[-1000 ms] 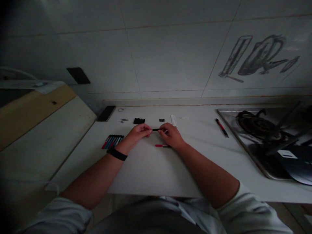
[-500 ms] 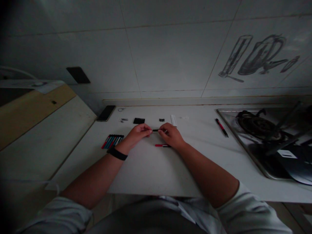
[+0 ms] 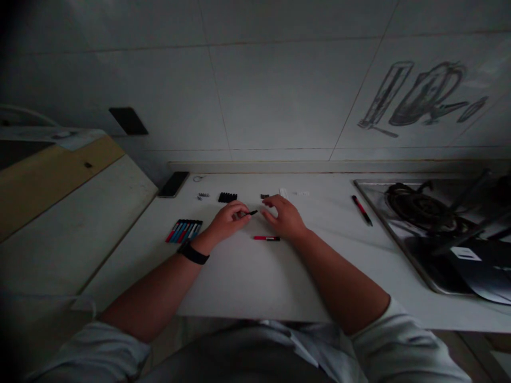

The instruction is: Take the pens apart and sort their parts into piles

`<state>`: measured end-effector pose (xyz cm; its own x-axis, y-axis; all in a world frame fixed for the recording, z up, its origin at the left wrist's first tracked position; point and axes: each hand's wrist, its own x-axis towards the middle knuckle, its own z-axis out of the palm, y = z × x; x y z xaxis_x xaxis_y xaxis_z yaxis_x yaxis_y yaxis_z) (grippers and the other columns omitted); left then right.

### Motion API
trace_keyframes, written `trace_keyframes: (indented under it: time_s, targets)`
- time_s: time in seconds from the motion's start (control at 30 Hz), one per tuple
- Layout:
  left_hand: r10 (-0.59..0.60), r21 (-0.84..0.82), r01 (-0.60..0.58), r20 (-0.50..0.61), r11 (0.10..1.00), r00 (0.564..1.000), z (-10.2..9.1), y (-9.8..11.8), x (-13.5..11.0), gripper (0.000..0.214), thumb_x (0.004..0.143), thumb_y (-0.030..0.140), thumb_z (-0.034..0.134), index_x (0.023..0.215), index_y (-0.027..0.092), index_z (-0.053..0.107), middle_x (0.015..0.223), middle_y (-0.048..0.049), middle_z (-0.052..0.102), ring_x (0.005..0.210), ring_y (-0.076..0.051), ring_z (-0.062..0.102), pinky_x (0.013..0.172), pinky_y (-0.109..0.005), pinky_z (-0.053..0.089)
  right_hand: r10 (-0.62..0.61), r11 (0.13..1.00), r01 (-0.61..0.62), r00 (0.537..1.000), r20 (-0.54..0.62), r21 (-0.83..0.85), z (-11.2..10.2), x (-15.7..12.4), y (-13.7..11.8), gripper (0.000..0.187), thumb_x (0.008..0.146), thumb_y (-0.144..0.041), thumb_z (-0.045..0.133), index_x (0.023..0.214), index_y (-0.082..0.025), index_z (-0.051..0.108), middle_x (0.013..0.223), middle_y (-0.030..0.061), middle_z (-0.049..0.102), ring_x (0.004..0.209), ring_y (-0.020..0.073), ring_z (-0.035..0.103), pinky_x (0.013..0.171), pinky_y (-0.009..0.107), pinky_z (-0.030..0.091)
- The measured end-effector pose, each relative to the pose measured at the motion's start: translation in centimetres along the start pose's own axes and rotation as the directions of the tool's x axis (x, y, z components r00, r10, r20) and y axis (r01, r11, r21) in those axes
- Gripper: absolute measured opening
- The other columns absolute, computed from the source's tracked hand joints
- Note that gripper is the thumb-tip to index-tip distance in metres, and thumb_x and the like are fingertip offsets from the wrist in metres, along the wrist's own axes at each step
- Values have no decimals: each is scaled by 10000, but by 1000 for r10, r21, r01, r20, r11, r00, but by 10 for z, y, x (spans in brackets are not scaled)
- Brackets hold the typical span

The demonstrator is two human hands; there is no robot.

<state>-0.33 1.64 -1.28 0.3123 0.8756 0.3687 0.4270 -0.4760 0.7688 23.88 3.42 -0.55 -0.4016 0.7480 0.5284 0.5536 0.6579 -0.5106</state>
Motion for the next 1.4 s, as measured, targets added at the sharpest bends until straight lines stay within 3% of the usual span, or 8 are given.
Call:
trace_keyframes:
  time_s: [0.1,0.27,0.43,0.57,0.73,0.87,1.1,1.4]
  targets:
    - [-18,7,18,-20,1000,1000,0,-3,0,143,925,322,678,935,181,702,992,-57,647,834,-164,595,725,-291,459,94,986,-102,994,-61,-132,-11,16,20,232,986,-332,592,1155,-217,703,1093,114,700,998,255,663,920,412,532]
    - [-19,19,19,1,1000,1000,1,-3,0,147,932,330,671,944,186,702,1014,-56,652,839,-164,598,737,-289,471,153,920,-113,985,80,-375,-11,34,49,303,946,-248,622,1226,-225,735,1205,135,698,1091,294,630,998,458,489]
    - [-24,34,24,8,999,1000,1,-5,0,156,934,341,666,932,188,700,1013,-60,652,832,-164,594,739,-290,474,176,886,-96,975,138,-454,5,30,58,360,955,-225,598,1281,-268,743,1317,133,661,1207,336,568,1017,498,455]
    - [-27,41,27,2,999,1000,2,-7,0,148,932,336,667,932,191,699,1007,-56,651,812,-158,586,748,-294,478,181,880,-91,972,152,-466,7,26,61,311,960,-230,595,1198,-287,786,1353,123,643,1237,349,543,1025,508,437]
    - [-24,39,24,0,999,1000,1,-7,0,154,929,337,668,935,186,698,993,-56,650,800,-155,583,757,-301,480,167,886,-77,973,158,-458,4,29,62,345,945,-200,604,1236,-282,769,1319,122,660,1210,338,556,1025,501,430]
    - [-26,41,26,4,999,1000,1,-6,1,151,928,334,667,935,186,698,992,-58,652,803,-156,587,758,-304,481,170,885,-75,971,169,-459,2,31,59,244,945,-219,626,1105,-266,804,1246,115,694,1165,331,577,1010,494,423]
    - [-36,47,35,16,998,999,0,-6,1,150,932,334,663,928,189,702,1001,-55,649,802,-153,585,745,-296,477,54,891,51,975,217,-451,2,30,52,203,945,-213,640,1059,-268,799,1211,95,716,1158,311,587,1019,482,403]
    - [-25,31,25,3,999,1000,0,-5,1,148,927,329,669,936,184,700,1021,-62,655,828,-161,599,739,-293,482,68,919,23,974,215,-393,1,28,44,206,977,-200,564,1055,-201,755,1123,133,731,1085,292,625,995,449,427]
